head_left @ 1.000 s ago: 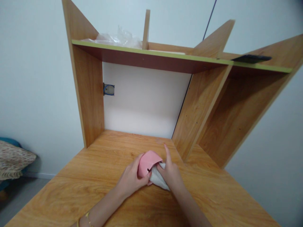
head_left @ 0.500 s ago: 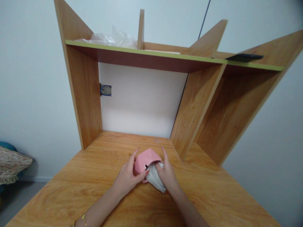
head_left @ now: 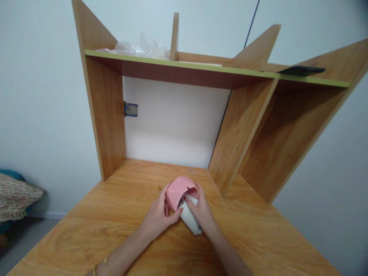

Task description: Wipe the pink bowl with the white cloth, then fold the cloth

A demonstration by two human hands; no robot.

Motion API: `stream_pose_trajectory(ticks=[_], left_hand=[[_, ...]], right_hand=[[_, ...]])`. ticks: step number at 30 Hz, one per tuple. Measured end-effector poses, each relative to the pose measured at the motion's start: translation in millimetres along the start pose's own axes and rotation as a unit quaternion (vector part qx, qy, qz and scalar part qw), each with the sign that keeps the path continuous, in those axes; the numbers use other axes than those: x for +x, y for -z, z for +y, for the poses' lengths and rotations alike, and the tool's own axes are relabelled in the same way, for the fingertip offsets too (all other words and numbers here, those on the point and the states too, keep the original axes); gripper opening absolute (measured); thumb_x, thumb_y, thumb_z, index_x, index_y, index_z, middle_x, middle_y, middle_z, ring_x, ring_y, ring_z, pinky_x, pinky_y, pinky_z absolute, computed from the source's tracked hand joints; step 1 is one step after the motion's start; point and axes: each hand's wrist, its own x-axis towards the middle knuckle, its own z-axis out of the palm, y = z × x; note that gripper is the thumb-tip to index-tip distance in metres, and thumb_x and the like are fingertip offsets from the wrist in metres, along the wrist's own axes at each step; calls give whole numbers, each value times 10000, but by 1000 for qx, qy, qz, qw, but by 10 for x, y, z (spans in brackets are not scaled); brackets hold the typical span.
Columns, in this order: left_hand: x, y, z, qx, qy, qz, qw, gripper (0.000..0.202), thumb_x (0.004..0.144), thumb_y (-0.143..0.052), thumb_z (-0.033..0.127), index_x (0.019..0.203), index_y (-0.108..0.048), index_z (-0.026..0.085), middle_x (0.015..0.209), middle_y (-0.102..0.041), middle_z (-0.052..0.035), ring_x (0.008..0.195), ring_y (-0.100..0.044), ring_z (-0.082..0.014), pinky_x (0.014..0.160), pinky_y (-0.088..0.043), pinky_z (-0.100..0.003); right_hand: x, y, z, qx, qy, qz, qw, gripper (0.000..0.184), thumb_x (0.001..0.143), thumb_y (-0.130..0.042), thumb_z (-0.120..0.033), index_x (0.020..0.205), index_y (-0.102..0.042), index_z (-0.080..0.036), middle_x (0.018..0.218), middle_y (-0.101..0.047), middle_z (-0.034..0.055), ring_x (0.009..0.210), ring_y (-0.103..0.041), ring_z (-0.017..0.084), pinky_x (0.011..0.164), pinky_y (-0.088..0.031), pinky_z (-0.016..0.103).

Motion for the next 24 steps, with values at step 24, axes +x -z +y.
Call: stream_pose_trajectory(ticks=[24], left_hand=[[-26,83,29,96,-56,-36,993,734,675,-597,290,1326,-273,193,1279,-462,-95,1128,-466,-249,952,-364,-353]], right_hand=[[-5,162,-54,-137,-26,-52,989,660,750,-463,-255,1345,-208,-122,796,-658,54,720,-621,203,645,-440,278]])
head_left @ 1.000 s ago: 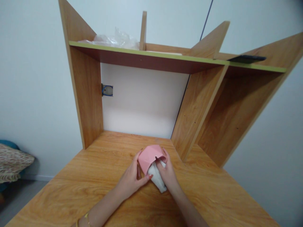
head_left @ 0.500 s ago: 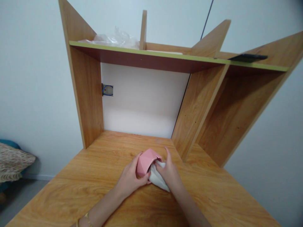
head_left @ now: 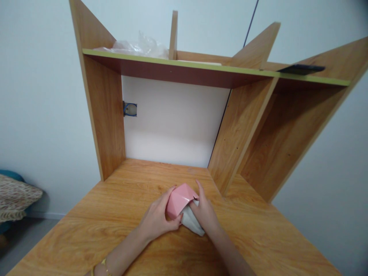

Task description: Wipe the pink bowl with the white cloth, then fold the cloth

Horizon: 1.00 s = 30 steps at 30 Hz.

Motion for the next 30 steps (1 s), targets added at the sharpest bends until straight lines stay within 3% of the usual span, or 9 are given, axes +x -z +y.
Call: stream_pose_trajectory(ticks=[4,8,12,16,21,27,30], left_hand=[[21,23,10,-9,42,22,999,763,717,-576,372,1353,-194,197,1237,-493,-106,1070,-509,-258,885,-411,-373],[35,12,37,-31,63,42,997,852,719,-591,422,1373,-93,197,1222,-484,-119,1058,-501,-274,862,-415,-401],[18,-89,12,-112,71,23,991,804,748,-580,403,1361,-104,196,1197,-491,-126,929,-560,-229,775,-457,-346],[11,-155,-32,-185,80,21,979,702,795,-529,367,1331,-112,190,1118,-523,-104,810,-576,-163,677,-473,-275],[40,-105,-7,-168,98,33,980,588,785,-535,352,1259,-231,182,1038,-554,-72,744,-574,-144,639,-474,-254],[43,-50,45,-80,81,32,993,601,740,-576,348,1258,-318,184,1149,-543,-89,988,-542,-214,824,-435,-314],[35,-54,46,-52,89,27,994,619,736,-568,355,1277,-322,184,1152,-555,-89,1004,-544,-226,851,-424,-334]], right_hand=[[6,-59,-2,93,1,50,994,628,735,-464,-267,1316,-272,-129,1042,-609,90,928,-581,203,807,-426,312],[38,-139,6,178,-4,79,981,583,736,-463,-275,1281,-320,-124,1162,-543,116,1036,-528,203,890,-392,326],[59,-193,32,239,-2,83,967,565,718,-494,-272,1249,-351,-138,1188,-523,121,1058,-513,212,921,-373,353],[47,-233,37,259,2,54,964,674,700,-525,-266,1304,-252,-145,1134,-558,110,1005,-545,198,868,-414,327],[45,-170,-11,167,-16,62,984,756,671,-562,-294,1320,-223,-111,1032,-600,115,877,-594,203,763,-450,300],[42,42,-60,-49,-28,61,997,780,713,-539,-334,1364,-157,-136,682,-623,28,543,-586,197,500,-402,258],[30,97,-81,-132,-14,43,990,773,733,-529,-346,1375,-144,-151,610,-608,16,523,-586,209,470,-366,245]])
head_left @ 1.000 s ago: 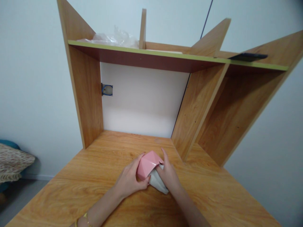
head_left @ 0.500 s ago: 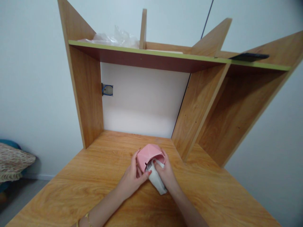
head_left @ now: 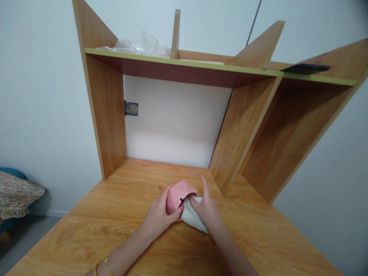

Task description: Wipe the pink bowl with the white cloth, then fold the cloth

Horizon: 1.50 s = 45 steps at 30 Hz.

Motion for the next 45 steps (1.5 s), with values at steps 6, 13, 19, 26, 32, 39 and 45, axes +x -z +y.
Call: stream_pose_trajectory(ticks=[6,13,19,26,32,39,45], left_hand=[[-21,-2,18,50,4,-15,999,637,714,-576,395,1278,-357,198,1154,-568,-83,1006,-553,-242,853,-421,-341],[-13,-9,28,98,40,-32,994,676,703,-567,447,1295,-346,207,1102,-601,-85,952,-580,-263,808,-434,-348],[15,-20,-48,57,43,-21,997,632,721,-550,466,1268,-373,202,1042,-619,-77,930,-583,-246,794,-437,-319],[28,-23,-107,26,41,-12,999,598,737,-546,437,1261,-379,201,1074,-602,-84,937,-577,-247,793,-442,-334],[9,-12,-37,45,25,-20,998,617,708,-576,382,1268,-386,207,1096,-600,-82,959,-571,-255,834,-423,-348],[17,10,-78,5,28,-18,999,643,743,-557,398,1312,-332,202,1222,-517,-94,1056,-521,-248,882,-400,-348],[24,-45,-88,-96,39,-11,995,871,731,-589,425,1375,-65,163,1158,-516,-125,786,-588,-181,678,-471,-296]], right_hand=[[-20,14,-3,-72,36,-14,997,768,757,-511,-316,1385,-91,-182,612,-618,12,568,-608,209,498,-358,237],[4,-96,76,-23,-6,-29,999,759,746,-516,-298,1374,-112,-166,722,-635,33,659,-616,208,545,-370,238],[9,-87,53,33,-28,-38,998,820,700,-556,-336,1372,-115,-171,772,-630,34,683,-609,208,566,-375,250],[17,-179,138,115,-22,-58,991,860,641,-572,-237,1366,-114,-187,829,-620,22,660,-593,180,611,-426,288],[8,-174,152,102,-23,-46,993,730,677,-533,-224,1337,-230,-144,894,-634,80,777,-603,209,677,-425,291],[-19,-186,122,147,-4,-47,988,649,729,-461,-226,1332,-247,-115,994,-619,113,820,-603,210,722,-438,307],[6,-213,90,221,-17,13,975,613,738,-435,-255,1314,-276,-118,1186,-525,122,1031,-529,204,864,-404,322]])
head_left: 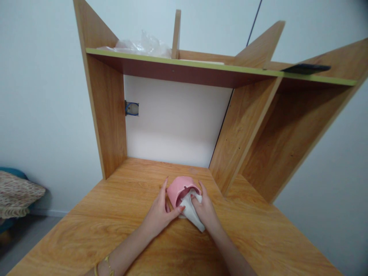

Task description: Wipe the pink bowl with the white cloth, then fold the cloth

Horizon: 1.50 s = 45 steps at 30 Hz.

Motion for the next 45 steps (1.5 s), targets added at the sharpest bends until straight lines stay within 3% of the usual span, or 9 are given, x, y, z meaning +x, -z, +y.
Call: stream_pose_trajectory(ticks=[3,9,15,19,24,31,36,41,45], left_hand=[[-8,-70,-38,-41,-2,-39,998,789,749,-573,416,1337,-119,149,973,-567,-77,591,-529,-110,535,-439,-238],[-8,-96,-30,-50,-17,-14,999,486,759,-552,350,1141,-328,149,890,-568,-34,702,-549,-129,622,-458,-250],[0,-8,-1,65,-37,24,997,600,681,-614,313,1207,-371,159,1118,-554,-102,984,-538,-233,849,-417,-350],[-11,7,33,100,-25,16,995,609,669,-615,343,1217,-413,171,1143,-563,-101,1025,-534,-259,881,-410,-368],[-44,4,45,115,-52,9,992,666,635,-626,280,1258,-400,207,1171,-558,-77,1051,-525,-253,924,-389,-369],[-44,24,24,106,-67,-18,992,701,656,-618,264,1301,-347,207,1220,-521,-77,1109,-482,-245,961,-353,-373],[6,62,7,71,-47,17,996,724,727,-585,357,1339,-252,159,1271,-454,-123,1157,-426,-257,964,-334,-391],[8,13,-23,-1,-16,1,1000,882,699,-633,392,1368,-110,152,1117,-542,-128,968,-547,-249,823,-439,-382],[-13,-49,-31,-49,-21,-25,998,750,749,-586,373,1326,-166,142,1046,-561,-105,882,-565,-210,775,-457,-346]], right_hand=[[5,-30,-13,56,14,6,998,600,731,-430,-270,1297,-300,-122,1208,-510,109,1070,-504,186,899,-389,310],[6,-65,22,87,1,-23,996,708,689,-513,-274,1323,-225,-145,1028,-604,77,888,-590,186,765,-463,304],[41,59,-9,-50,-9,-9,999,771,681,-555,-287,1344,-186,-151,852,-634,58,665,-603,186,598,-451,275],[15,124,-102,-192,1,-20,981,726,725,-519,-309,1356,-189,-170,593,-596,1,532,-580,202,478,-370,243],[-16,146,-118,-252,13,-50,966,734,730,-518,-298,1368,-173,-189,608,-603,5,597,-604,213,515,-369,240],[-19,93,-3,-105,22,-38,994,720,721,-477,-230,1369,-171,-164,857,-656,56,737,-620,209,650,-429,272],[-35,23,-50,-24,16,-19,999,655,747,-439,-267,1348,-208,-147,1098,-580,109,934,-579,216,777,-432,314],[-51,-34,-110,71,4,4,997,610,747,-437,-275,1311,-245,-145,1194,-508,114,1032,-527,195,880,-398,319],[-51,-74,-95,167,9,-8,986,662,716,-463,-268,1319,-211,-162,1211,-492,100,1024,-529,176,878,-409,303]])
